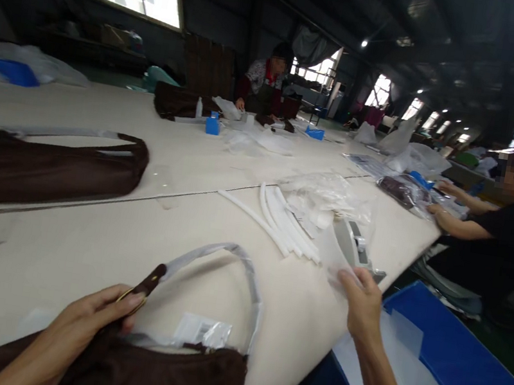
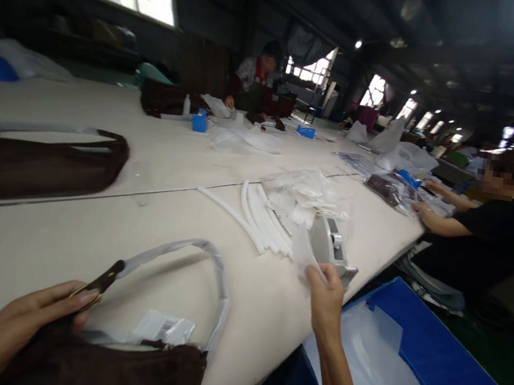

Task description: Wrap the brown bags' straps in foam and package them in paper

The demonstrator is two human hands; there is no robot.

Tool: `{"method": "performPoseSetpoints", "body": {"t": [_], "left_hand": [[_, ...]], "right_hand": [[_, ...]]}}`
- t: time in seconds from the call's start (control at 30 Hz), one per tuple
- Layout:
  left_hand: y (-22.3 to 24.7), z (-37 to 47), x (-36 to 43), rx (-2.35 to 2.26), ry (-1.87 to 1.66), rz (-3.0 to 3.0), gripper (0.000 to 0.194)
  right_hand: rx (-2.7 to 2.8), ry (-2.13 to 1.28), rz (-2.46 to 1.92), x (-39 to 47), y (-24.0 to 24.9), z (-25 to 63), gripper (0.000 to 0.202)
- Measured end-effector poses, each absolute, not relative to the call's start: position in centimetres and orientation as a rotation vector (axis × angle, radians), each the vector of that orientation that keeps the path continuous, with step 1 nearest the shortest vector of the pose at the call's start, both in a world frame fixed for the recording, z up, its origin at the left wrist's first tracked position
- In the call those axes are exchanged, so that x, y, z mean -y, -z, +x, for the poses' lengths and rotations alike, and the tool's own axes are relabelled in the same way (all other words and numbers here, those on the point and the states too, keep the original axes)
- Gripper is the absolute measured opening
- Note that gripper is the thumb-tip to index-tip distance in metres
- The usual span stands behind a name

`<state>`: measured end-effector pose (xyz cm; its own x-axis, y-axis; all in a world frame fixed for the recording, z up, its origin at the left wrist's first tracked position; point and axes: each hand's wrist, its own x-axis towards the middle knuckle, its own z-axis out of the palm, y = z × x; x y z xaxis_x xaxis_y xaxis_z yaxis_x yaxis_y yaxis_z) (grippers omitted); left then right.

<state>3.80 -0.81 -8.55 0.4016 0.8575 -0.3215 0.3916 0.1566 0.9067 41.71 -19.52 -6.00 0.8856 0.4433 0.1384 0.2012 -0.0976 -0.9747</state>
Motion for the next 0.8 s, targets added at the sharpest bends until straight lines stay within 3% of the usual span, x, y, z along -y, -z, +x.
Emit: {"method": "performPoseSetpoints", "body": {"t": [0.13,0.3,0.5,0.8], "left_hand": [[6.4,4.7,2.3,-1.105,-0.628,1.274,0.042],[6.3,4.4,2.8,-1.002,-0.712,1.199,0.041],[6.8,4.2,3.2,-0.919,-0.761,1.32,0.041],[7.8,4.1,3.1,-1.004,-0.91,1.483,0.026]], "right_hand": [[0.431,-0.823,-1.405,19.8,4.4,36.9,0.037],[0.658,-1.338,-1.444,17.0,5.9,30.3,0.034],[0.773,-1.311,-1.472,11.5,7.3,23.7,0.028],[0.568,-1.495,-0.916,8.2,7.9,17.4,0.023]]}}
